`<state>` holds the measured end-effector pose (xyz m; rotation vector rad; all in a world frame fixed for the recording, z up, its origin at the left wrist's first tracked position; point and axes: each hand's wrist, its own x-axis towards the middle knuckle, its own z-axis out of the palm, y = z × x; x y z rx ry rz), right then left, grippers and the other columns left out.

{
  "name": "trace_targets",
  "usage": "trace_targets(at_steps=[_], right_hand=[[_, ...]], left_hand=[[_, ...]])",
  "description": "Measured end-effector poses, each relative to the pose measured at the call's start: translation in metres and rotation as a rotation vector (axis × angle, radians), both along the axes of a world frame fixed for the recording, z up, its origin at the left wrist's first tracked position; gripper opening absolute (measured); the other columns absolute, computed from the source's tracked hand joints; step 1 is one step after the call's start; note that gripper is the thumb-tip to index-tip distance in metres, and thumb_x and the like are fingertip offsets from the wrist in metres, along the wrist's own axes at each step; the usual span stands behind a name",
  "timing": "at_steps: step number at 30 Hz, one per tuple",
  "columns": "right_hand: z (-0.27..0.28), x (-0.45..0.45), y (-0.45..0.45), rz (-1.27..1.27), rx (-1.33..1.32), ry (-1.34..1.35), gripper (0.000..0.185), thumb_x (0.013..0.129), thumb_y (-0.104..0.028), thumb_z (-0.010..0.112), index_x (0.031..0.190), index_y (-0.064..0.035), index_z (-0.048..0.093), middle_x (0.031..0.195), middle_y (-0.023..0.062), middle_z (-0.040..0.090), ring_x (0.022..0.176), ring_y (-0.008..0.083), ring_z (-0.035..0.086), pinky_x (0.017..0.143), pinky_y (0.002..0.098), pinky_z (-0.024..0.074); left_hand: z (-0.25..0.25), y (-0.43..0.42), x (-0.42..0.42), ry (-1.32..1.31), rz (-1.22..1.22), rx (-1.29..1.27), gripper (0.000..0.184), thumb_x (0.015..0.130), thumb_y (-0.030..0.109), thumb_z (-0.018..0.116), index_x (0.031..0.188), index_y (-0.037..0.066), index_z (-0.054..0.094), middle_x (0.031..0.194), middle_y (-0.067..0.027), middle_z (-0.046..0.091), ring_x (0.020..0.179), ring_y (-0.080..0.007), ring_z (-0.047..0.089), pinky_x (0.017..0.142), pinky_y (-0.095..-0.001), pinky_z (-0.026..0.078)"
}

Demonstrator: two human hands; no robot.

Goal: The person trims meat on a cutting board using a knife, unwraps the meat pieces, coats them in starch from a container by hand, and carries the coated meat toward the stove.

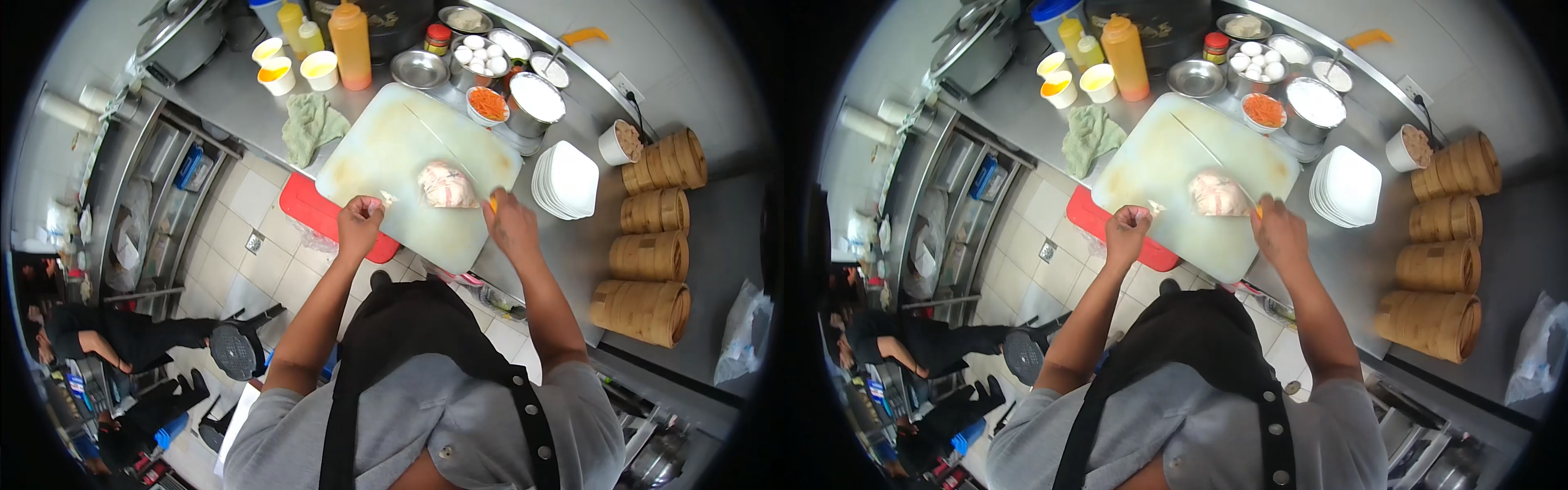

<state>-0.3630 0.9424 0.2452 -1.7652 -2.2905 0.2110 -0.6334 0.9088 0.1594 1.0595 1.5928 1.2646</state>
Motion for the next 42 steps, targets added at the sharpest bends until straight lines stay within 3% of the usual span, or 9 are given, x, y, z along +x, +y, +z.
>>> trace_targets(at_steps=[10,12,18,24,26,29,32,37,42], right_hand=[[-0.059,0.016,0.043,-0.055,0.248,0.201,0.032,0.086,-0.023,0.056,0.113,-0.0053,0.054,0.101,0.0154,0.059,0.088,0.0303,0.059,0.076,0.0402,0.048],[-0.063,-0.005,0.003,0.067,0.131,0.836,0.032,0.089,-0.024,0.053,0.116,-0.0056,0.053,0.103,0.0138,0.061,0.09,0.0236,0.061,0.079,0.0344,0.0485],[-0.064,-0.007,-0.119,-0.33,-0.635,1.588,0.031,0.092,-0.026,0.05,0.107,0.0009,0.053,0.073,0.0065,0.058,0.058,0.0119,0.057,0.051,0.0251,0.0469],[-0.15,0.069,-0.235,-0.782,-1.046,1.192,0.028,0.089,-0.028,0.055,0.088,-0.0002,0.057,0.063,0.0066,0.057,0.048,0.0152,0.058,0.038,0.027,0.0467],[-0.2,0.101,-0.258,-0.866,-1.138,1.231,0.029,0.09,-0.027,0.056,0.097,0.0014,0.056,0.076,0.0097,0.061,0.06,0.017,0.061,0.052,0.0311,0.0507],[-0.261,0.128,-0.265,-1.235,-0.561,1.894,0.04,0.092,-0.023,0.05,0.122,0.0014,0.041,0.107,0.0169,0.056,0.094,0.0279,0.06,0.082,0.042,0.0474],[-0.31,0.141,-0.268,-1.365,-0.79,1.478,0.048,0.088,-0.029,0.055,0.125,-0.0016,0.04,0.111,0.0165,0.056,0.088,0.0313,0.061,0.07,0.0415,0.0508],[-0.27,0.134,-0.259,-0.451,-0.785,0.65,0.043,0.083,-0.032,0.062,0.11,0.0004,0.053,0.071,0.0105,0.064,0.064,0.0224,0.062,0.063,0.0335,0.0495],[-0.189,0.135,-0.242,-0.343,-0.772,0.605,0.033,0.086,-0.032,0.057,0.096,-0.0005,0.059,0.071,0.0092,0.065,0.069,0.0193,0.064,0.067,0.0311,0.0495]], left_hand=[[0.034,-0.007,0.037,-0.107,-0.325,0.018,0.004,0.082,-0.001,0.059,0.085,0.001,0.059,0.071,0.0039,0.054,0.061,-0.002,0.045,0.055,-0.0179,0.036],[0.043,-0.012,0.057,-0.102,-0.39,-0.001,0.004,0.082,-0.002,0.058,0.084,0.001,0.059,0.07,0.0042,0.053,0.061,-0.0016,0.044,0.054,-0.0177,0.035],[0.031,-0.028,0.105,0.094,-0.918,-0.016,0.015,0.08,0.001,0.062,0.095,0.001,0.06,0.07,0.0034,0.053,0.061,-0.0022,0.045,0.054,-0.0172,0.037],[0.047,-0.021,0.123,0.079,-1.203,-0.031,0.022,0.079,0.008,0.068,0.1,0.004,0.06,0.079,0.0008,0.056,0.066,-0.004,0.048,0.055,-0.0183,0.039],[0.042,-0.006,0.123,0.098,-1.158,-0.03,0.022,0.08,0.009,0.067,0.1,0.003,0.06,0.08,0.0001,0.057,0.066,-0.0044,0.048,0.055,-0.0184,0.039],[0.039,0.029,0.121,0.12,-1.058,0.02,0.017,0.082,0.007,0.064,0.097,0.0,0.06,0.081,-0.0003,0.059,0.07,-0.0055,0.05,0.06,-0.0198,0.041],[0.023,0.07,0.116,0.097,-0.887,0.008,0.013,0.082,0.002,0.062,0.094,-0.002,0.059,0.084,-0.0023,0.061,0.075,-0.0064,0.054,0.066,-0.0209,0.043],[0.032,0.154,0.088,0.173,-0.485,-0.017,0.013,0.082,0.012,0.062,0.084,0.0,0.058,0.074,-0.0048,0.061,0.061,-0.0112,0.057,0.054,-0.0233,0.046],[-0.01,0.282,0.033,-0.003,0.113,-0.257,0.019,0.081,0.017,0.062,0.08,0.0,0.056,0.063,-0.009,0.06,0.043,-0.017,0.055,0.034,-0.0279,0.041]])
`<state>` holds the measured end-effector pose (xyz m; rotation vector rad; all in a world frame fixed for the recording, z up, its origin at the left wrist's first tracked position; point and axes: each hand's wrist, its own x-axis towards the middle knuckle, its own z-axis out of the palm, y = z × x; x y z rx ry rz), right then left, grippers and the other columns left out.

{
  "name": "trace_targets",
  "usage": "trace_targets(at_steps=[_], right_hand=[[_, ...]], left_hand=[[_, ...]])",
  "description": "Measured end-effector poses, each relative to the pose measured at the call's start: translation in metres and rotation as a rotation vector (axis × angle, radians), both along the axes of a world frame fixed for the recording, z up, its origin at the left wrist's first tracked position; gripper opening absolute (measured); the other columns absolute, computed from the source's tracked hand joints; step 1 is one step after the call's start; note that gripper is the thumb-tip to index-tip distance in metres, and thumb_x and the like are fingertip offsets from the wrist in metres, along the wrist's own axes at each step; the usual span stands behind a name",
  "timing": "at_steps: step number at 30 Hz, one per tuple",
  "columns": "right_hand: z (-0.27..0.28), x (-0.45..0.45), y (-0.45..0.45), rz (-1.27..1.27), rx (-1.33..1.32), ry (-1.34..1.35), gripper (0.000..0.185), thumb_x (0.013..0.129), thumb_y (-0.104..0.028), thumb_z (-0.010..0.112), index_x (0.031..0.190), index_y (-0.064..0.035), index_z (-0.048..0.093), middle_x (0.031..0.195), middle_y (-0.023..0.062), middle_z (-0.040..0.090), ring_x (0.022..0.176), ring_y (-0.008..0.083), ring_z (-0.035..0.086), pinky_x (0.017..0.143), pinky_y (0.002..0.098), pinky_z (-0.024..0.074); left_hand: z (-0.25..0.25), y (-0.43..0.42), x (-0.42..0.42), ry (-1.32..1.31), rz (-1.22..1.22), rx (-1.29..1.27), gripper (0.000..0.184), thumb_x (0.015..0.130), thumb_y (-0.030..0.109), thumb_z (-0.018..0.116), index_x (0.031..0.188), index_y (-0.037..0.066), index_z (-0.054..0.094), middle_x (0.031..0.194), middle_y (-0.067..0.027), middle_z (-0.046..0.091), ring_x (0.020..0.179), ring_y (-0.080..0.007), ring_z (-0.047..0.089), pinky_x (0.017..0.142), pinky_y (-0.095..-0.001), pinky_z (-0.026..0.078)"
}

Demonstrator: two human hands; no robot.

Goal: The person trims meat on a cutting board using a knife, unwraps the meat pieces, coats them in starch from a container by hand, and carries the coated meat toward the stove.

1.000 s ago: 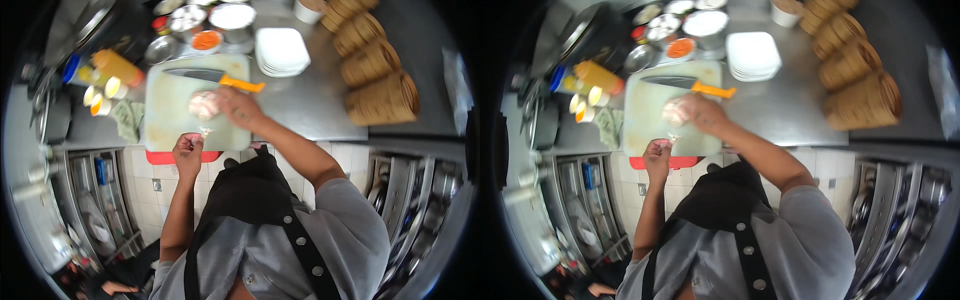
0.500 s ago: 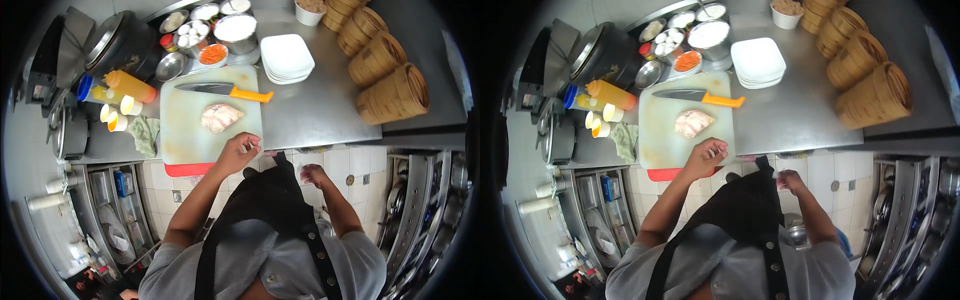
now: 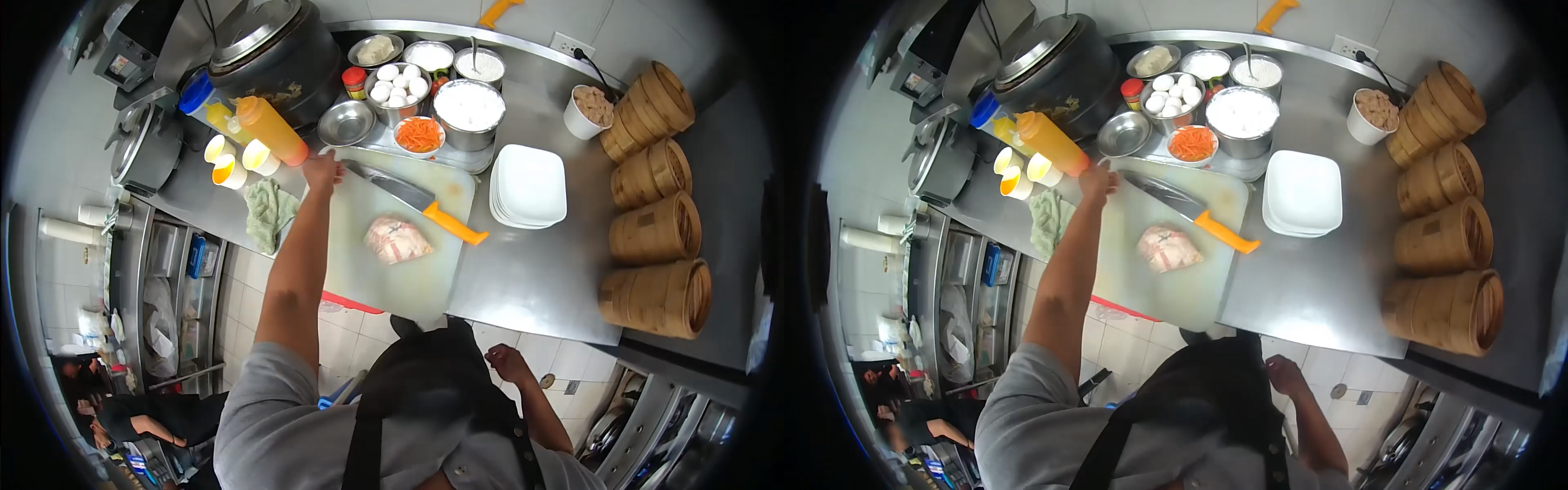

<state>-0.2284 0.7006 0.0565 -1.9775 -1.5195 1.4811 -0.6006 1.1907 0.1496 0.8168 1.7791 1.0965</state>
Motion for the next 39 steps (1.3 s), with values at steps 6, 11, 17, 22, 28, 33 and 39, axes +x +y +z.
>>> trace_targets(at_steps=[6,11,17,22,28,33,39], right_hand=[[0.044,0.022,0.027,0.094,-0.339,-0.201,0.045,0.085,-0.043,0.055,0.108,-0.0045,0.058,0.095,0.0138,0.065,0.093,0.0286,0.061,0.082,0.0364,0.0476],[0.062,0.031,0.05,0.35,-0.28,-0.202,0.046,0.086,-0.043,0.053,0.11,-0.0044,0.057,0.098,0.0148,0.064,0.096,0.0313,0.06,0.085,0.0377,0.0459],[0.118,0.023,0.097,0.376,-0.297,-0.096,0.039,0.087,-0.038,0.052,0.105,-0.0043,0.059,0.095,0.0164,0.064,0.093,0.0318,0.06,0.082,0.0397,0.0459],[0.156,0.02,0.122,0.383,-0.254,-0.167,0.033,0.087,-0.036,0.054,0.101,-0.0067,0.061,0.089,0.0147,0.065,0.088,0.0307,0.062,0.078,0.0391,0.0468],[0.195,0.035,0.166,0.0,0.121,-0.139,0.025,0.085,-0.03,0.059,0.091,-0.0054,0.062,0.077,0.0143,0.064,0.072,0.0316,0.062,0.066,0.0361,0.0486],[0.208,0.03,0.201,-0.16,0.492,-0.037,0.009,0.08,-0.01,0.064,0.086,-0.0043,0.061,0.069,0.0106,0.061,0.061,0.026,0.061,0.059,0.0313,0.0479],[0.185,-0.072,0.241,0.364,0.747,-0.021,0.044,0.073,-0.011,0.07,0.111,-0.0034,0.051,0.101,0.0147,0.054,0.088,0.0289,0.055,0.074,0.0366,0.0455]], left_hand=[[-0.026,0.063,-0.011,-0.01,0.14,-0.035,0.018,0.079,0.015,0.063,0.075,-0.002,0.058,0.06,-0.0115,0.059,0.044,-0.0202,0.057,0.034,-0.0313,0.043],[-0.042,0.082,-0.018,0.065,0.164,-0.091,0.016,0.073,0.012,0.066,0.068,-0.001,0.059,0.062,-0.0117,0.06,0.045,-0.0204,0.057,0.036,-0.0325,0.046],[-0.044,0.085,-0.017,0.074,0.234,-0.082,0.016,0.072,0.012,0.068,0.066,0.002,0.058,0.061,-0.0098,0.059,0.045,-0.0197,0.056,0.035,-0.0317,0.043],[-0.038,0.078,-0.009,0.688,0.189,0.143,0.021,0.072,0.015,0.068,0.064,0.0,0.056,0.059,-0.0072,0.058,0.051,-0.016,0.056,0.05,-0.0305,0.046],[0.016,0.006,0.051,0.227,0.004,0.347,0.019,0.076,0.017,0.068,0.071,0.0,0.06,0.063,-0.0052,0.061,0.057,-0.0107,0.054,0.056,-0.0257,0.043],[0.031,-0.109,0.054,0.379,-0.298,0.234,0.015,0.079,0.012,0.066,0.077,-0.002,0.062,0.069,-0.0047,0.062,0.061,-0.0096,0.055,0.059,-0.0244,0.045],[0.008,-0.179,0.035,0.189,-0.288,0.01,0.024,0.082,0.019,0.062,0.095,-0.002,0.063,0.08,-0.007,0.063,0.068,-0.0121,0.058,0.059,-0.0257,0.047]])
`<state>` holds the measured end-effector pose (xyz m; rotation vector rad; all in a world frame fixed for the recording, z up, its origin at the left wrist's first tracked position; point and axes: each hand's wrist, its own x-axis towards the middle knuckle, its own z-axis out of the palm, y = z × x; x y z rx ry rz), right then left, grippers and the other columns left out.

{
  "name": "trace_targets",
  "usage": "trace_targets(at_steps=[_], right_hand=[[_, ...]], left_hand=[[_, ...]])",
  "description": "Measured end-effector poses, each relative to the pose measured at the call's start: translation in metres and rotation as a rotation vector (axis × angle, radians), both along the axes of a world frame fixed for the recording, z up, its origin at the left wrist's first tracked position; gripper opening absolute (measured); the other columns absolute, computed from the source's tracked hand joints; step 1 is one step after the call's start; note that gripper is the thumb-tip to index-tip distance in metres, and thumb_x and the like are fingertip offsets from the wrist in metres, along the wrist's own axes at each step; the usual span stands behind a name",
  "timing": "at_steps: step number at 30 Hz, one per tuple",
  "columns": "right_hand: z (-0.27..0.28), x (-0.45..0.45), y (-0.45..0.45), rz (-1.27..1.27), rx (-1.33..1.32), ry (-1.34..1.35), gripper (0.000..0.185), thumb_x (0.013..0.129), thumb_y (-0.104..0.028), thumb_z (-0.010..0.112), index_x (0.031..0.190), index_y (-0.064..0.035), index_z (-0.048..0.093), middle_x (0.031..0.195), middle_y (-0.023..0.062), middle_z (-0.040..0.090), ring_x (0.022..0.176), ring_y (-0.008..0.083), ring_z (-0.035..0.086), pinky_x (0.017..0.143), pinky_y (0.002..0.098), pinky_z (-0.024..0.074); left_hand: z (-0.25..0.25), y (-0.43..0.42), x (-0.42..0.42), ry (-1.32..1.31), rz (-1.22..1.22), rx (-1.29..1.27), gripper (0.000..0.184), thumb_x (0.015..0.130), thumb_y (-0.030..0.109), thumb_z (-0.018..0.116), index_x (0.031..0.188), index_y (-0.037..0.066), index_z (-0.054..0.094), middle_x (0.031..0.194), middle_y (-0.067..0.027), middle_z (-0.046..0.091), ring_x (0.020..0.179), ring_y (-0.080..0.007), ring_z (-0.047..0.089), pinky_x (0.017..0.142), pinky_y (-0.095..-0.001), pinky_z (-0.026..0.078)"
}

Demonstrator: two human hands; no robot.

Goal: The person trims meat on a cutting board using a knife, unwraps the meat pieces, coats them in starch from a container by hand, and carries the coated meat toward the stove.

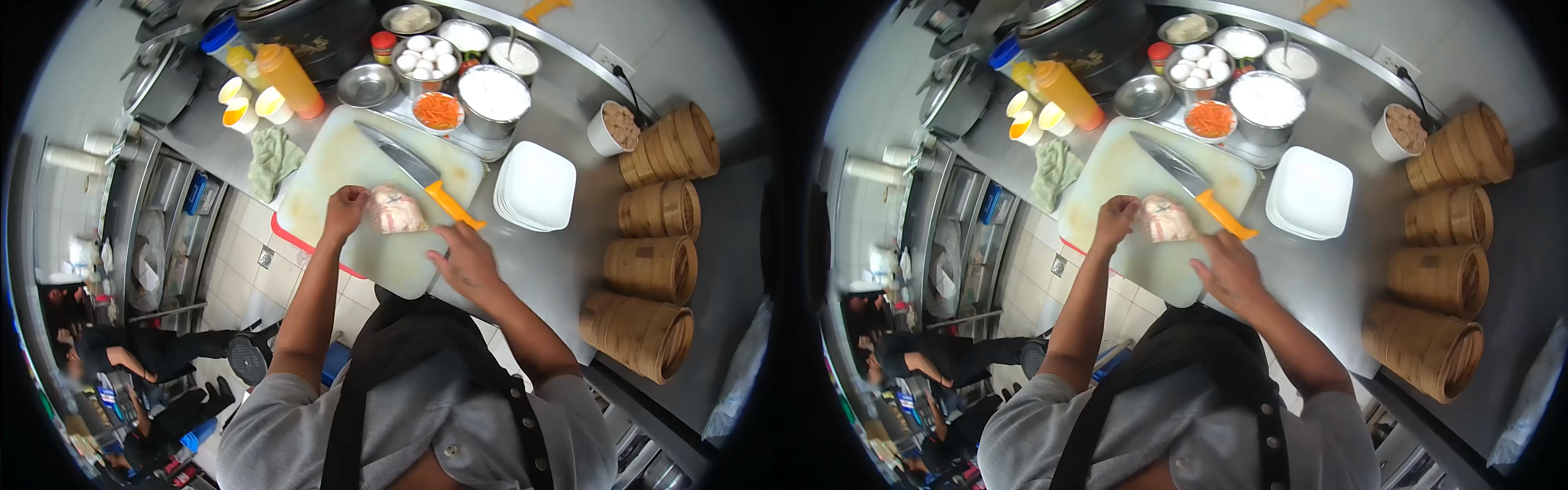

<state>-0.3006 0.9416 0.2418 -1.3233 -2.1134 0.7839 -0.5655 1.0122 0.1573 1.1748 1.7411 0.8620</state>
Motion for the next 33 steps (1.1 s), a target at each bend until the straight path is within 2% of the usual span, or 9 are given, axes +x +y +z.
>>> trace_targets(at_steps=[4,10,13,19,20,23,24,27,33], right_hand=[[-0.026,-0.072,0.016,-0.058,-0.065,-0.275,0.083,0.067,-0.018,0.076,0.134,-0.0045,0.03,0.119,0.0209,0.045,0.111,0.0352,0.044,0.093,0.0428,0.0387],[-0.077,-0.082,0.03,-0.113,0.028,-0.172,0.084,0.064,-0.014,0.076,0.133,-0.0025,0.031,0.114,0.0199,0.05,0.107,0.0334,0.048,0.09,0.0425,0.041],[-0.074,-0.076,0.043,-0.009,-0.22,0.119,0.084,0.063,-0.012,0.076,0.133,-0.0021,0.031,0.114,0.0197,0.052,0.106,0.033,0.051,0.091,0.041,0.0419],[-0.062,-0.081,0.038,0.124,-0.766,0.735,0.074,0.068,-0.012,0.074,0.131,-0.0015,0.035,0.113,0.0121,0.056,0.101,0.018,0.056,0.087,0.0323,0.0451],[-0.059,-0.087,0.032,0.137,-0.829,0.871,0.072,0.07,-0.012,0.074,0.13,-0.0021,0.037,0.112,0.0113,0.056,0.1,0.0167,0.056,0.086,0.032,0.0455],[-0.068,-0.113,0.024,0.173,-0.751,0.859,0.063,0.073,-0.016,0.072,0.127,-0.0032,0.042,0.113,0.0095,0.056,0.1,0.0166,0.054,0.085,0.0313,0.0446],[-0.058,-0.113,0.023,0.157,-0.67,0.574,0.057,0.074,-0.017,0.07,0.124,-0.0029,0.046,0.112,0.0086,0.056,0.099,0.0171,0.055,0.083,0.0288,0.0452],[-0.025,-0.12,0.015,0.107,-0.24,0.262,0.057,0.074,-0.021,0.071,0.123,-0.004,0.048,0.11,0.007,0.055,0.094,0.0181,0.053,0.08,0.0284,0.0437],[0.039,-0.136,0.014,0.142,-0.014,0.365,0.048,0.074,-0.017,0.068,0.118,-0.0061,0.052,0.11,0.0086,0.054,0.092,0.0214,0.054,0.075,0.0338,0.0447]], left_hand=[[-0.017,0.017,0.001,0.024,-0.148,0.083,0.035,0.082,0.024,0.06,0.106,-0.001,0.062,0.089,-0.0093,0.063,0.075,-0.0166,0.059,0.064,-0.0284,0.048],[-0.006,0.028,0.001,-0.034,-0.229,-0.134,0.041,0.078,0.028,0.063,0.101,-0.006,0.062,0.088,-0.0107,0.064,0.077,-0.0188,0.06,0.068,-0.0296,0.047],[0.027,0.013,-0.005,-0.257,-0.114,-0.355,0.039,0.079,0.03,0.065,0.095,-0.006,0.062,0.086,-0.0113,0.064,0.077,-0.02,0.061,0.068,-0.0306,0.048],[0.004,-0.025,-0.021,-1.023,0.096,-0.043,0.044,0.085,0.044,0.059,0.095,0.002,0.062,0.085,-0.0066,0.063,0.079,-0.0163,0.06,0.069,-0.032,0.047],[0.003,-0.038,-0.015,-0.746,0.102,-0.003,0.049,0.088,0.05,0.05,0.107,0.006,0.058,0.09,-0.0057,0.062,0.085,-0.0183,0.06,0.075,-0.0342,0.048],[0.03,-0.066,0.013,-1.266,0.116,0.013,0.057,0.091,0.057,0.036,0.118,0.009,0.051,0.108,-0.0073,0.059,0.101,-0.0217,0.057,0.087,-0.0378,0.045],[0.012,-0.065,0.013,-1.36,0.12,0.06,0.063,0.09,0.061,0.032,0.125,0.01,0.045,0.113,-0.0067,0.057,0.103,-0.0226,0.055,0.084,-0.0415,0.047],[0.023,-0.074,0.006,-1.395,0.133,0.153,0.062,0.09,0.06,0.033,0.127,0.01,0.043,0.115,-0.0073,0.055,0.104,-0.0236,0.055,0.082,-0.0454,0.048],[0.026,-0.071,-0.008,-1.4,0.24,0.363,0.047,0.091,0.039,0.05,0.124,0.005,0.043,0.113,-0.0085,0.057,0.101,-0.0211,0.057,0.086,-0.0367,0.048]])
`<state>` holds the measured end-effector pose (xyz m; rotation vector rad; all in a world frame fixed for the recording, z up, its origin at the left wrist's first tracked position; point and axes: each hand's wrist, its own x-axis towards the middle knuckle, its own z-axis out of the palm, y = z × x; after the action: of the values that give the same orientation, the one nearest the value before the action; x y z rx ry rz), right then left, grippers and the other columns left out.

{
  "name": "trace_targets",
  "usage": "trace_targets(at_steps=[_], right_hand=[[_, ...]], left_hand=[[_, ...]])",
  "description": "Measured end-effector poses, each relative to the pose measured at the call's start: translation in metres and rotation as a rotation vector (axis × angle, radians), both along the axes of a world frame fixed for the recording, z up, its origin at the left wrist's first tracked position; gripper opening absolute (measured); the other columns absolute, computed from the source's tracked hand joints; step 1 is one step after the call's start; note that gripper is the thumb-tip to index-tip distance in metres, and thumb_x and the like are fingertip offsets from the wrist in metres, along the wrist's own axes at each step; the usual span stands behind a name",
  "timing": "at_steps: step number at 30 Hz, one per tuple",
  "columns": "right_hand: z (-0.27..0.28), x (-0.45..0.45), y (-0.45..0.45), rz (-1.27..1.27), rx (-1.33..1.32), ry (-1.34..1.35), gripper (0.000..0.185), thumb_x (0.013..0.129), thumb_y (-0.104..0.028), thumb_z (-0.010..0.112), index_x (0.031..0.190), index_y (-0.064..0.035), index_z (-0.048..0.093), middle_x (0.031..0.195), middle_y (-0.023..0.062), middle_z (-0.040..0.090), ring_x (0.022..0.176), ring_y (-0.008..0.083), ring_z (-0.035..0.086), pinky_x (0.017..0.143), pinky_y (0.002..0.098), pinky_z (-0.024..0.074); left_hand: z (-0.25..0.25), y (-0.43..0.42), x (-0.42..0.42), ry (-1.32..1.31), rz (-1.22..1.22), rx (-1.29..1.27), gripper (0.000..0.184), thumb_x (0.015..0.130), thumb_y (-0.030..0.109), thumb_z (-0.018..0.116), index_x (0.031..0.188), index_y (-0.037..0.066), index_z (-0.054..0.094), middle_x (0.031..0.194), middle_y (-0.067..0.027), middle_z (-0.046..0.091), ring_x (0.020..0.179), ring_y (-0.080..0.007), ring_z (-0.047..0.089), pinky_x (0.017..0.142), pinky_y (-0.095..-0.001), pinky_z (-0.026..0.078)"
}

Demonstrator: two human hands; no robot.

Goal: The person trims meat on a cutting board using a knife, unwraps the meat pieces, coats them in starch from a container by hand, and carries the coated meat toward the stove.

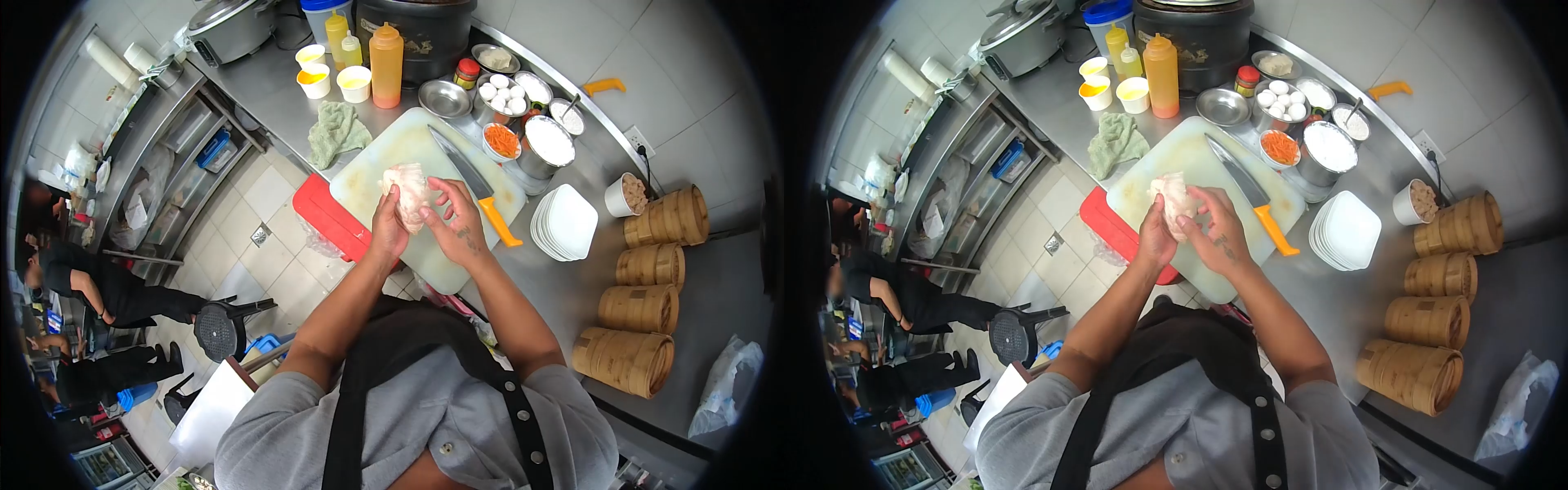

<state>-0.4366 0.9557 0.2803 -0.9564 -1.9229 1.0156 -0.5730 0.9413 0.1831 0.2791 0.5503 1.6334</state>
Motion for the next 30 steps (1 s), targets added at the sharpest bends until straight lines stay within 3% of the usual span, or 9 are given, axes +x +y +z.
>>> trace_targets(at_steps=[3,6,9,15,18,24,30], right_hand=[[0.004,-0.009,0.01,-0.108,0.273,-0.16,0.03,0.074,-0.015,0.068,0.102,-0.0053,0.06,0.106,0.0098,0.056,0.09,0.0244,0.055,0.076,0.0342,0.0435],[0.005,-0.009,0.016,-0.104,0.299,-0.109,0.015,0.075,-0.014,0.068,0.084,-0.004,0.062,0.099,0.01,0.059,0.088,0.0268,0.055,0.079,0.0339,0.0425],[0.014,-0.009,0.016,-0.009,0.185,-0.044,0.009,0.075,-0.01,0.066,0.075,-0.0025,0.061,0.093,0.0086,0.061,0.088,0.026,0.055,0.08,0.0344,0.0426],[0.021,-0.002,0.015,0.238,0.291,-0.077,0.013,0.075,-0.005,0.063,0.088,-0.0063,0.066,0.095,0.0068,0.06,0.091,0.0242,0.053,0.082,0.0343,0.0412],[0.023,-0.004,0.019,0.203,0.349,-0.156,0.018,0.076,-0.008,0.066,0.094,-0.0059,0.068,0.095,0.0059,0.059,0.095,0.0212,0.051,0.083,0.0309,0.0408],[0.027,-0.016,0.005,-0.018,0.112,-0.13,0.034,0.074,-0.015,0.069,0.107,-0.0103,0.064,0.099,0.0079,0.056,0.089,0.0252,0.051,0.076,0.0322,0.0427],[0.043,-0.012,-0.005,0.168,0.018,-0.263,0.039,0.072,-0.017,0.071,0.11,-0.0102,0.063,0.098,0.0095,0.055,0.093,0.0246,0.053,0.076,0.0315,0.0438]], left_hand=[[0.02,-0.005,-0.001,0.156,0.06,-0.005,0.046,0.09,0.034,0.054,0.124,0.005,0.043,0.116,-0.0088,0.056,0.105,-0.02,0.057,0.087,-0.0351,0.048],[0.032,-0.008,-0.005,0.221,0.06,0.02,0.046,0.092,0.036,0.05,0.125,0.005,0.042,0.117,-0.0098,0.055,0.107,-0.0195,0.056,0.089,-0.0334,0.047],[0.038,-0.007,-0.012,0.052,0.023,0.04,0.046,0.094,0.037,0.046,0.125,0.003,0.043,0.116,-0.0105,0.056,0.106,-0.0196,0.056,0.089,-0.0328,0.047],[0.028,-0.005,-0.015,0.06,0.042,0.005,0.047,0.095,0.038,0.043,0.12,-0.002,0.047,0.114,-0.0119,0.057,0.105,-0.0196,0.056,0.088,-0.0332,0.046],[0.031,-0.01,-0.017,0.17,0.047,0.01,0.048,0.094,0.039,0.044,0.119,-0.002,0.048,0.114,-0.0125,0.057,0.103,-0.0196,0.057,0.088,-0.0337,0.046],[0.028,-0.017,-0.017,0.077,-0.016,-0.025,0.049,0.095,0.042,0.041,0.117,0.0,0.049,0.11,-0.0123,0.058,0.098,-0.0201,0.059,0.086,-0.0336,0.047],[0.022,-0.023,-0.02,0.049,-0.17,-0.034,0.051,0.095,0.046,0.038,0.116,0.001,0.05,0.106,-0.0116,0.06,0.096,-0.02,0.059,0.084,-0.0335,0.048]])
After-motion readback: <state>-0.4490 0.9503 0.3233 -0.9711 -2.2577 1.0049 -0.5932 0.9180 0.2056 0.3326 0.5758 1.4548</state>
